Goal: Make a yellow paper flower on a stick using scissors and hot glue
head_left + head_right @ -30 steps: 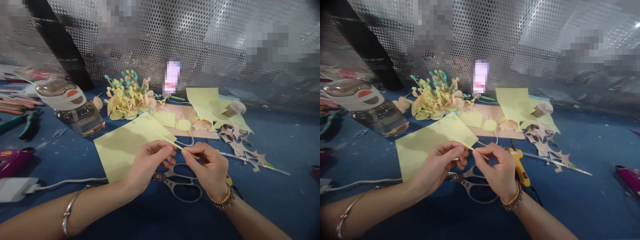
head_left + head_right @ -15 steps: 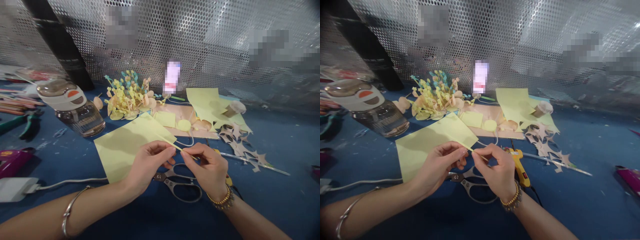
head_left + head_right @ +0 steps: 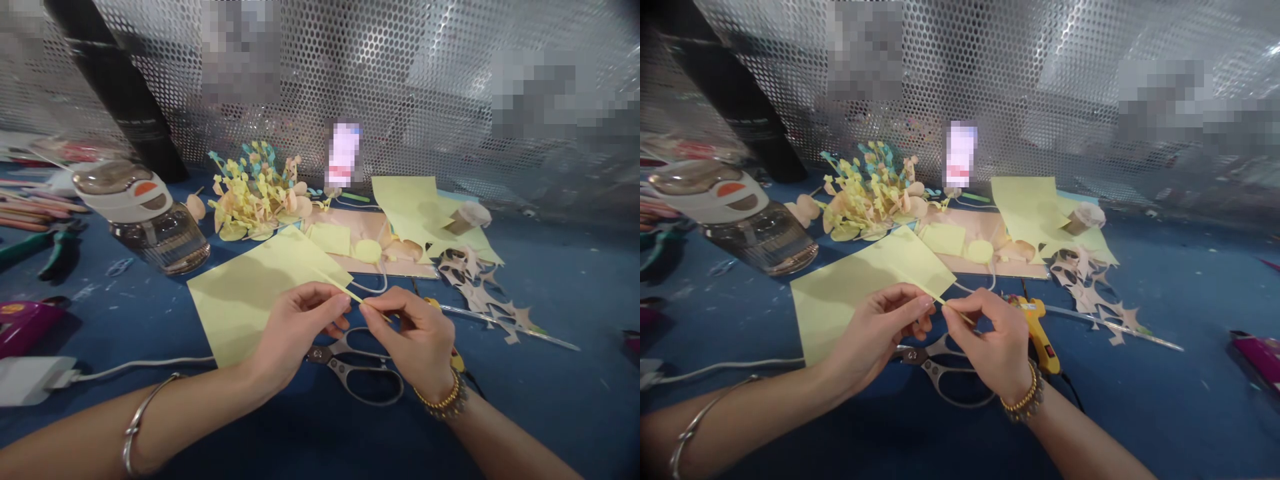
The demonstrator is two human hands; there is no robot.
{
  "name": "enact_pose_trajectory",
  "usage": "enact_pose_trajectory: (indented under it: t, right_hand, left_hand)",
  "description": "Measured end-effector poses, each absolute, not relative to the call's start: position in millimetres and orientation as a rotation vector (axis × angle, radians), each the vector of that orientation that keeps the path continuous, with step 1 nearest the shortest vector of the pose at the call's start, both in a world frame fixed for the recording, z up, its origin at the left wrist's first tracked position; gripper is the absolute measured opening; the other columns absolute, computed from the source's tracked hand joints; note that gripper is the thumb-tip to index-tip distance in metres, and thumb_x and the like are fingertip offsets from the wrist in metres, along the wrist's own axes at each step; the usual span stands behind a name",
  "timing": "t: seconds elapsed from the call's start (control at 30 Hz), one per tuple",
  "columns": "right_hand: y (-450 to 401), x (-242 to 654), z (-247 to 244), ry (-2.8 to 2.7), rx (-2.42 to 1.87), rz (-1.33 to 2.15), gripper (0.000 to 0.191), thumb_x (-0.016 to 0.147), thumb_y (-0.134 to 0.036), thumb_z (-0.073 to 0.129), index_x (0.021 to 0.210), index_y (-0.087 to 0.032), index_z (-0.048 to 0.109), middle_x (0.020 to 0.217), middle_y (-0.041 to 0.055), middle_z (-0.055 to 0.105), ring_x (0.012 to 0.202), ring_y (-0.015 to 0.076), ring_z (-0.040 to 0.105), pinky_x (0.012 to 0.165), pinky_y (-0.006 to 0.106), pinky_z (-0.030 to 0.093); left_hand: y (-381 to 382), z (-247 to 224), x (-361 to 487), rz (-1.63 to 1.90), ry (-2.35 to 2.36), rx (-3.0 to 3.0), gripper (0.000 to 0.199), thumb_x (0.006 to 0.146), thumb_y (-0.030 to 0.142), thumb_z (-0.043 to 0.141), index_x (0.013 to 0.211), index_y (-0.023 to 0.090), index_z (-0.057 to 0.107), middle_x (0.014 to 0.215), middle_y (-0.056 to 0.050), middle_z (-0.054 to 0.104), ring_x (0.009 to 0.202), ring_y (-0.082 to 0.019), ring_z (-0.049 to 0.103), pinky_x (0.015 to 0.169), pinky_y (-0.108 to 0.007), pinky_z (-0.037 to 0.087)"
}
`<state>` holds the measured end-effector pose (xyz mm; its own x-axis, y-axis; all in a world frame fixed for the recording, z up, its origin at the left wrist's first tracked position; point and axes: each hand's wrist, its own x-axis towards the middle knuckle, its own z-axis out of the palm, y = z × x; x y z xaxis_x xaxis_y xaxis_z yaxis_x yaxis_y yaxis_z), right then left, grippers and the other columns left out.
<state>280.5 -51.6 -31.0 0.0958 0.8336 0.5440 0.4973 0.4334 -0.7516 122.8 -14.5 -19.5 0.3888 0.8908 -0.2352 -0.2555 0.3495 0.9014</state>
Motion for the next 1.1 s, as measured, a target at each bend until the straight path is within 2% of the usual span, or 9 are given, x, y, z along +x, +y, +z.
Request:
enact_pose_trajectory:
  t: [1.1]
  right_hand:
    - [-50.9, 279.3, -30.4, -1.543, -1.254, 0.342, 0.01, 0.078, -0.012, 0.066, 0.073, -0.02, 0.065, 0.065, -0.002, 0.063, 0.06, 0.011, 0.056, 0.054, 0.024, 0.044]
  left_hand:
    - [-14.1, -19.3, 123.2, 0.898, 0.856, 0.923, 0.013, 0.073, 0.028, 0.072, 0.07, 0.016, 0.068, 0.054, 0.002, 0.062, 0.049, -0.007, 0.053, 0.048, -0.016, 0.045]
